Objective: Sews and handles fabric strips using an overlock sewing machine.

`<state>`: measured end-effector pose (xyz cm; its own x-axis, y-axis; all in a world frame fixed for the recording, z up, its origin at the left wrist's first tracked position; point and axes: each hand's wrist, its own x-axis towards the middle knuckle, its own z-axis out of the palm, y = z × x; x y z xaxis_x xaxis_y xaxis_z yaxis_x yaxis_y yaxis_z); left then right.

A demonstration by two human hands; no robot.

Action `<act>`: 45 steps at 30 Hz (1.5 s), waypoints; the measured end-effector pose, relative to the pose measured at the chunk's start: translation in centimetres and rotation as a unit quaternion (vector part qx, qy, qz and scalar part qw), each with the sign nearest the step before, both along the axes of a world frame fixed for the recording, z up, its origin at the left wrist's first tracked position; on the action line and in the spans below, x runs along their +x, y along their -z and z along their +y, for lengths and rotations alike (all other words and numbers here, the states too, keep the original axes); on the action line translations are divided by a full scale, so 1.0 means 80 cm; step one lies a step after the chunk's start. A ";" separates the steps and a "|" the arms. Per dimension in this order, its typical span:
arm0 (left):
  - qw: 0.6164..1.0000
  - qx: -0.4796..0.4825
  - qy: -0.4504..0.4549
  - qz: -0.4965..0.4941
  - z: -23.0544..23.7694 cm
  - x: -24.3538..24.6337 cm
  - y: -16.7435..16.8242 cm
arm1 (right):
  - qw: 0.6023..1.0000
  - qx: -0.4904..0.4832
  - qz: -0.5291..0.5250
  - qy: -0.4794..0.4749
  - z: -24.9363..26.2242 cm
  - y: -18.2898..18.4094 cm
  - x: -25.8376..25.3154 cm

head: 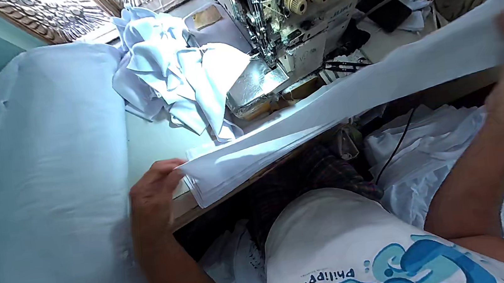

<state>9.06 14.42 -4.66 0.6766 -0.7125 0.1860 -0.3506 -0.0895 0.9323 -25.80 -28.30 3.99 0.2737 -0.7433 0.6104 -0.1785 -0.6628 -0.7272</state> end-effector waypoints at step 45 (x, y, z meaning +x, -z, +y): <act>0.968 -0.179 0.138 0.112 -0.162 -0.055 -0.054 | 0.913 0.027 0.092 -0.396 0.196 0.052 0.183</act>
<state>4.63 1.50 -0.34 0.5212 -0.7892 0.3248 -0.1008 0.3210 0.9417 -11.17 -12.65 -0.13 0.8334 -0.2946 0.4677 0.2191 -0.6008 -0.7688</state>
